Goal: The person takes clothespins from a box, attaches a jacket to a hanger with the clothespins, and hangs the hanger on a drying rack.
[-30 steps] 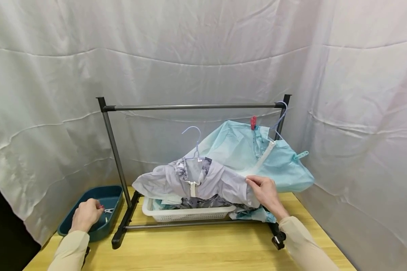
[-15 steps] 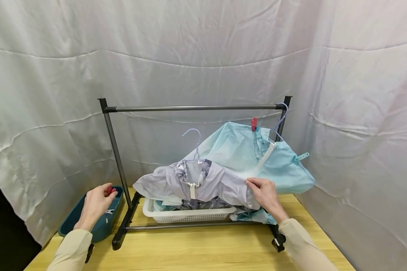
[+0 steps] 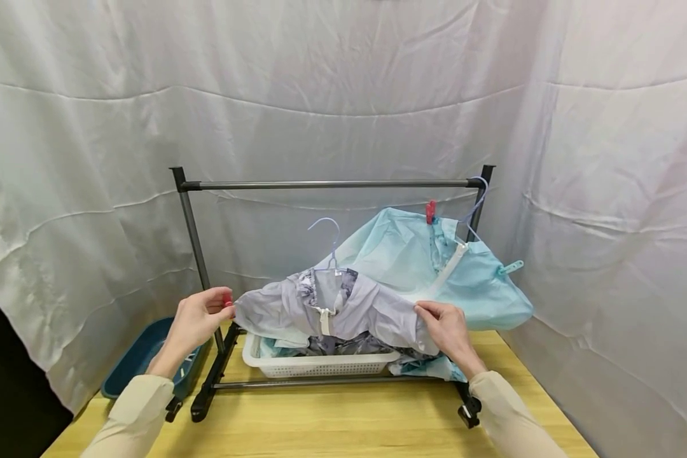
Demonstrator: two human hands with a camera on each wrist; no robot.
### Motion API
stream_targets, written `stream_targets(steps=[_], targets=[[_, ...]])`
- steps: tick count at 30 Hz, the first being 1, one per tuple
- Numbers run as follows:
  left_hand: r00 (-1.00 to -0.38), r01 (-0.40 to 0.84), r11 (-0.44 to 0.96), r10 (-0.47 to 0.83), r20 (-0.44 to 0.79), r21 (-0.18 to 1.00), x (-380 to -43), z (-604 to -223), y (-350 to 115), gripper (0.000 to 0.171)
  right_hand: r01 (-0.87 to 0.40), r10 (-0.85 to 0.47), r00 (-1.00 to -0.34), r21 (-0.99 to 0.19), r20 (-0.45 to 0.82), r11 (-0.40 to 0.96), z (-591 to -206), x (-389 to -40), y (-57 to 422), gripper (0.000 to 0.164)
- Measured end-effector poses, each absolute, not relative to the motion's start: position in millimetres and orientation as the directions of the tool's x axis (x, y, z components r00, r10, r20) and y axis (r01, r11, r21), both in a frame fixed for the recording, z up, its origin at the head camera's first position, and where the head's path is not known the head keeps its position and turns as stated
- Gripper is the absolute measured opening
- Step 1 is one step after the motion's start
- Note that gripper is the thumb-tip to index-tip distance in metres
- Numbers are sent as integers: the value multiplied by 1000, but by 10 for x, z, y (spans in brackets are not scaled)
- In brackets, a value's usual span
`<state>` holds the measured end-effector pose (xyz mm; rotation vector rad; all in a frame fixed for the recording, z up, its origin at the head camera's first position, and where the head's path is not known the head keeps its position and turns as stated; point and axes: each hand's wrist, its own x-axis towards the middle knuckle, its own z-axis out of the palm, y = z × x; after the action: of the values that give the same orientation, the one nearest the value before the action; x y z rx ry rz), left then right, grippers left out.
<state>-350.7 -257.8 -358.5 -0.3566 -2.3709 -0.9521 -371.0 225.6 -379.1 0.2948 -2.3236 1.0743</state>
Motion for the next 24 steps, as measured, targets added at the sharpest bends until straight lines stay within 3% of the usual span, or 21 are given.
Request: stream_targets(steps=[10,18,24], targets=[[-745,561,663,144,651,496,-3494,-3383,-2246,34,-412,42,-819,-638,572,651,-3778,-3695,2251,22],[-733,587,618,129,668,523,-3441,-3259,-1955,26,-412,39,-816,-629,576,659,-3817,-3709,2245,21],[-700,620,587,113,705,521,-3482,-3228,-1722,33,-406,40,-825,-640,564,653,-3785,-3709,2254,22]])
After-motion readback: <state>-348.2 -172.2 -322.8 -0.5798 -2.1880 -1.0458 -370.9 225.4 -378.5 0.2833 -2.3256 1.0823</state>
